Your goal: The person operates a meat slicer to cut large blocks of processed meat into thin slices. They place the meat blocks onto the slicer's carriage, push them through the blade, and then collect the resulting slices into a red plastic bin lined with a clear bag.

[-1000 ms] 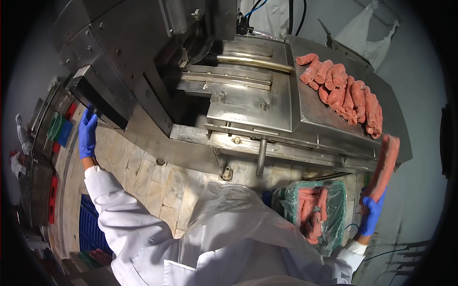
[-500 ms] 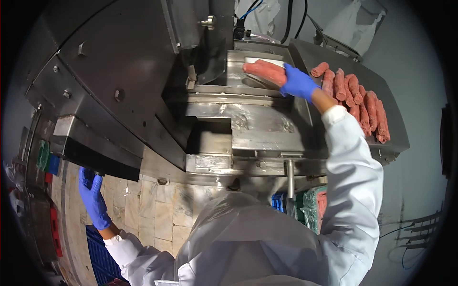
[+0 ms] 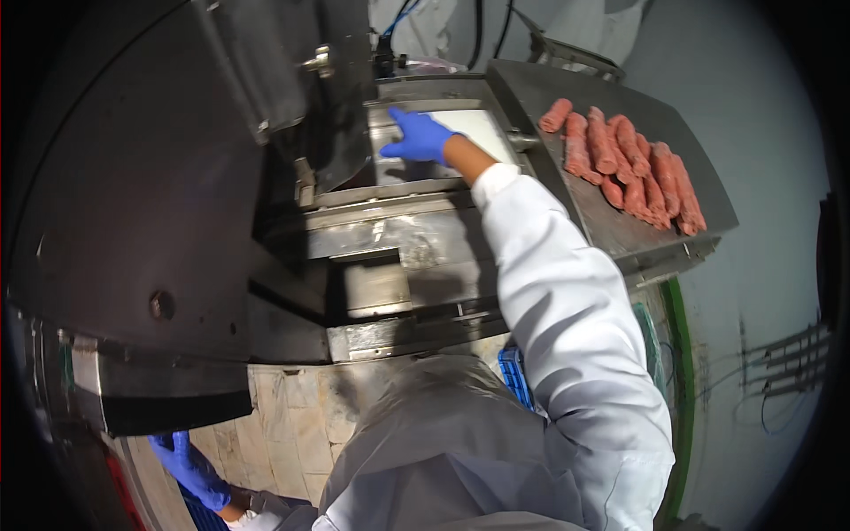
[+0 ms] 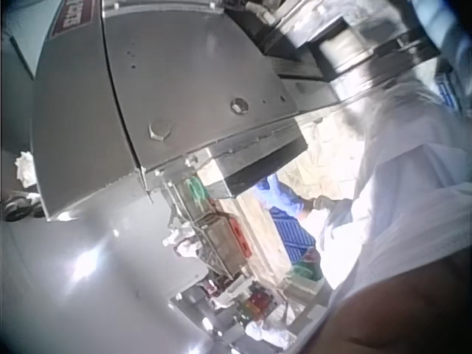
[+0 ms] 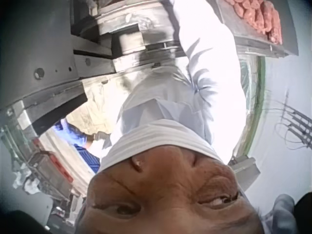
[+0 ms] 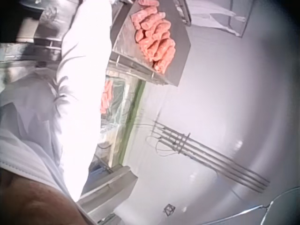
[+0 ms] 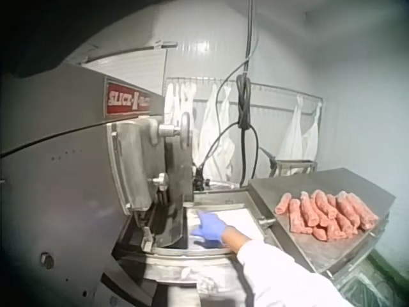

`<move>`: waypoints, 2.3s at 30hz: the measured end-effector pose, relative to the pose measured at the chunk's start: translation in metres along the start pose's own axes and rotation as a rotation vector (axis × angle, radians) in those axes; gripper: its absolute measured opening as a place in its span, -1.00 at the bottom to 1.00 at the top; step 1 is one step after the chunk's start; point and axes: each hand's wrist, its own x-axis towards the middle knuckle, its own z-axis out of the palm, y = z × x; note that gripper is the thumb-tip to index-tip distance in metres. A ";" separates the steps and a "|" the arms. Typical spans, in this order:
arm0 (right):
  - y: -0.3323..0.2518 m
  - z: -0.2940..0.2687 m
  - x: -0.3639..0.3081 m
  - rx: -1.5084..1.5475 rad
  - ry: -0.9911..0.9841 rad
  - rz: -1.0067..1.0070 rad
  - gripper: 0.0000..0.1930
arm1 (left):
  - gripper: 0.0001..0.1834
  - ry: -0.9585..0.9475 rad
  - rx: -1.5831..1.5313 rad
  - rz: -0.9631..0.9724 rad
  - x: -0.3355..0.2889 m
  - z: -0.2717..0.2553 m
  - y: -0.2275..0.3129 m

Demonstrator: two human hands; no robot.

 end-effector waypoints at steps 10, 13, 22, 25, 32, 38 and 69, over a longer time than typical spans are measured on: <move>0.191 -0.240 -0.256 -0.067 0.342 0.735 -0.10 | -0.41 -0.076 -0.029 0.047 0.019 -0.005 -0.023; 0.230 -0.255 -0.279 -0.070 0.445 0.737 -0.12 | -0.40 -0.088 -0.060 0.050 0.024 -0.019 -0.038; 0.293 -0.241 -0.218 -0.331 0.383 0.739 -0.50 | -0.37 -0.072 -0.008 0.058 0.020 0.003 -0.016; 0.251 -0.236 -0.193 -0.357 0.321 0.640 -0.50 | -0.38 -0.063 -0.022 0.019 0.016 -0.004 -0.014; 0.154 -0.163 -0.210 -0.684 0.065 0.496 -0.19 | -0.41 -0.080 -0.104 0.046 0.014 0.005 -0.015; 0.167 -0.186 -0.191 -0.570 0.265 0.642 -0.26 | -0.40 -0.104 -0.172 0.047 0.011 0.002 -0.019; 0.130 -0.227 -0.080 0.495 0.256 0.282 -0.49 | -0.48 -0.087 -0.112 0.040 0.014 -0.008 -0.036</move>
